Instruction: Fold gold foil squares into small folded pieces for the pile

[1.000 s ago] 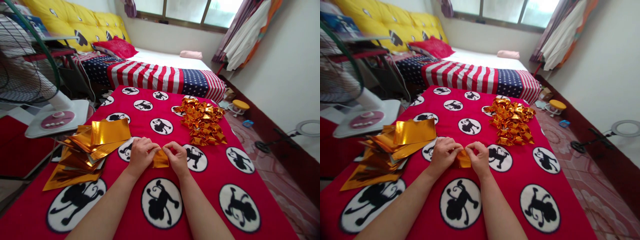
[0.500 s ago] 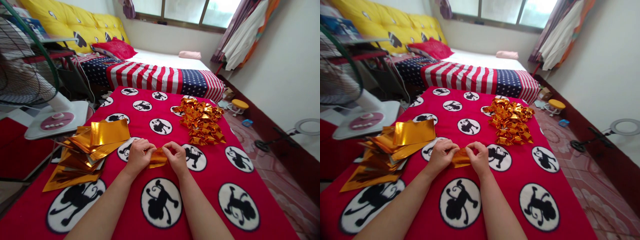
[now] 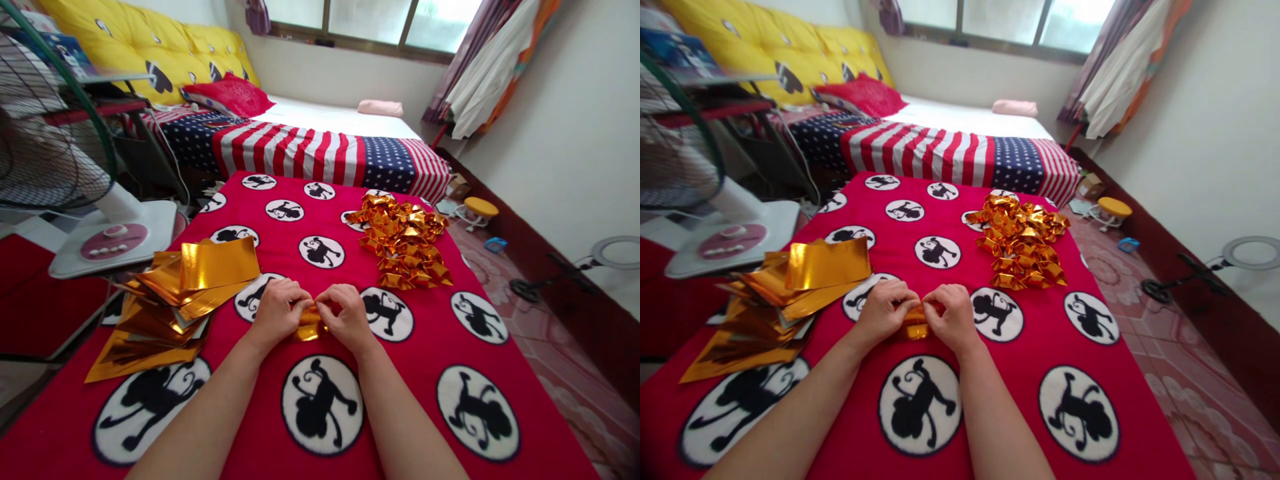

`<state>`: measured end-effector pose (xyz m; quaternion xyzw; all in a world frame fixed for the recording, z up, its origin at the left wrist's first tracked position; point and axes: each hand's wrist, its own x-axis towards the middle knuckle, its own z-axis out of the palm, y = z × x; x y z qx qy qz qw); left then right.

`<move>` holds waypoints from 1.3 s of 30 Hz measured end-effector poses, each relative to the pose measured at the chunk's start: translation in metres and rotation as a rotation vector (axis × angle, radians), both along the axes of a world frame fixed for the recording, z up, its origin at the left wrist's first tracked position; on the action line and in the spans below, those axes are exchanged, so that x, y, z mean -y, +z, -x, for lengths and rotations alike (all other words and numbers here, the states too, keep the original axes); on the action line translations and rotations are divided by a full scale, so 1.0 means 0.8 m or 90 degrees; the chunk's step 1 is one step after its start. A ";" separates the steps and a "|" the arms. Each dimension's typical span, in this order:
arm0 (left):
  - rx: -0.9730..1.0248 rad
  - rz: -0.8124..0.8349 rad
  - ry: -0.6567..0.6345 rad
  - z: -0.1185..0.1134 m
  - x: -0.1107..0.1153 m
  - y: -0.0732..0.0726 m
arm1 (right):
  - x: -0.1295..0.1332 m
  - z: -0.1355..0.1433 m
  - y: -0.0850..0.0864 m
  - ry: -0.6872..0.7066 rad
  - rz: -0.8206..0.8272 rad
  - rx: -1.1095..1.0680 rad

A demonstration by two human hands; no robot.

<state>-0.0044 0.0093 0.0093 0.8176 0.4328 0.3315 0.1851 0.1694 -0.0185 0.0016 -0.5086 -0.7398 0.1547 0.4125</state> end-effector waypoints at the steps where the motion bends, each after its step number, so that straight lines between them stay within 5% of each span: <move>1: -0.001 0.003 -0.004 0.000 0.000 0.000 | -0.001 -0.001 -0.001 0.003 0.002 0.003; 7: 0.035 0.015 0.014 0.012 -0.005 -0.002 | -0.004 -0.019 -0.001 -0.020 0.011 -0.035; 12: 0.148 0.048 0.085 0.033 -0.017 -0.006 | -0.007 -0.040 -0.001 -0.202 0.049 -0.225; 19: 0.097 0.039 0.042 0.005 -0.004 0.001 | -0.002 0.000 -0.005 -0.018 0.159 -0.367; 39: 0.106 -0.033 0.119 0.004 0.001 0.001 | 0.000 -0.010 0.000 -0.121 0.111 -0.301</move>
